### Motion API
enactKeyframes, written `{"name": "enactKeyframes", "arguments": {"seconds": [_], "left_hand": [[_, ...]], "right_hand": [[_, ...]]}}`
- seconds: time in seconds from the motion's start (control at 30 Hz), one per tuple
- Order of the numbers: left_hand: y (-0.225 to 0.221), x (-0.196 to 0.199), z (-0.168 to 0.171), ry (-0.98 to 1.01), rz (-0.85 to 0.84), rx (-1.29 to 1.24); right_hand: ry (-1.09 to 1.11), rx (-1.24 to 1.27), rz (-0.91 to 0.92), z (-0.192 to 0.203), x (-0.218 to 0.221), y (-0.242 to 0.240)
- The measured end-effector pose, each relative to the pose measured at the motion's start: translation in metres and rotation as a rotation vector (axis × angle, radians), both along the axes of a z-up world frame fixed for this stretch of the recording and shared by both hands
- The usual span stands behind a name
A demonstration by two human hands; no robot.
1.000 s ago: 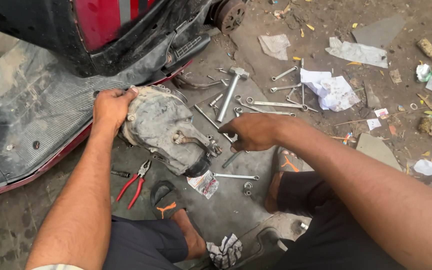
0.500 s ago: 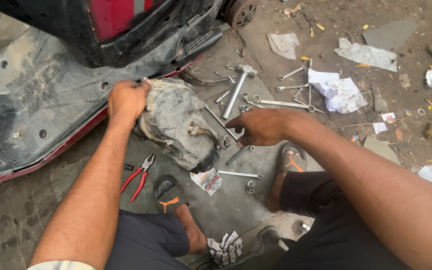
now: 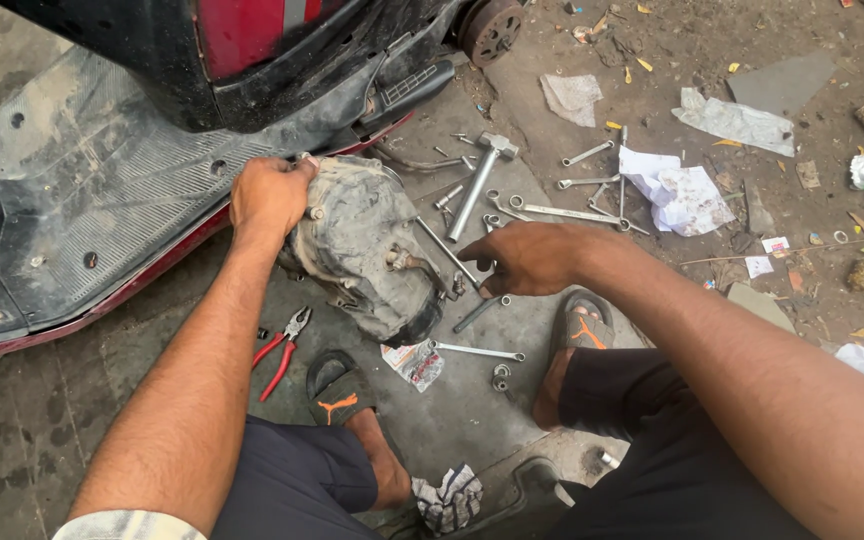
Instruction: Disassembling and inspecting a scooter engine component on the ground using various hand tools.
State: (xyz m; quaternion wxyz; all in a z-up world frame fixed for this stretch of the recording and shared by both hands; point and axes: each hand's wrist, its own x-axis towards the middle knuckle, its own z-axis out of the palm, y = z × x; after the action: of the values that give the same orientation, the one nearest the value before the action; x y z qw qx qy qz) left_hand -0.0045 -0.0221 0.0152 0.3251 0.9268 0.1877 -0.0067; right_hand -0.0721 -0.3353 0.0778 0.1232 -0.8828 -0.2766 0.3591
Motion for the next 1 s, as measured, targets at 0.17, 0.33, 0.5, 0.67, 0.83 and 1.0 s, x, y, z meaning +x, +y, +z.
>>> {"name": "enactKeyframes", "arguments": {"seconds": [0.17,0.33,0.5,0.67,0.83,1.0], "left_hand": [[-0.001,0.002,-0.007,-0.016,-0.074,0.024],[-0.001,0.001,-0.001,-0.050,-0.120,0.005],[-0.001,-0.002,-0.001,-0.083,-0.180,-0.054],[0.001,-0.003,0.005,-0.053,-0.257,-0.101],[-0.003,-0.006,0.008,-0.080,-0.377,-0.091],[-0.014,-0.007,0.011,-0.050,-0.437,-0.074]], "right_hand": [[-0.015,0.039,0.025,-0.007,0.004,-0.003],[0.001,0.006,0.005,0.002,0.001,0.003],[0.020,0.000,-0.018,0.004,0.000,0.000],[-0.021,0.001,-0.013,0.005,0.001,0.002],[-0.099,0.115,-0.029,-0.021,0.005,0.003],[-0.232,0.246,-0.038,-0.057,0.006,0.012]]}}
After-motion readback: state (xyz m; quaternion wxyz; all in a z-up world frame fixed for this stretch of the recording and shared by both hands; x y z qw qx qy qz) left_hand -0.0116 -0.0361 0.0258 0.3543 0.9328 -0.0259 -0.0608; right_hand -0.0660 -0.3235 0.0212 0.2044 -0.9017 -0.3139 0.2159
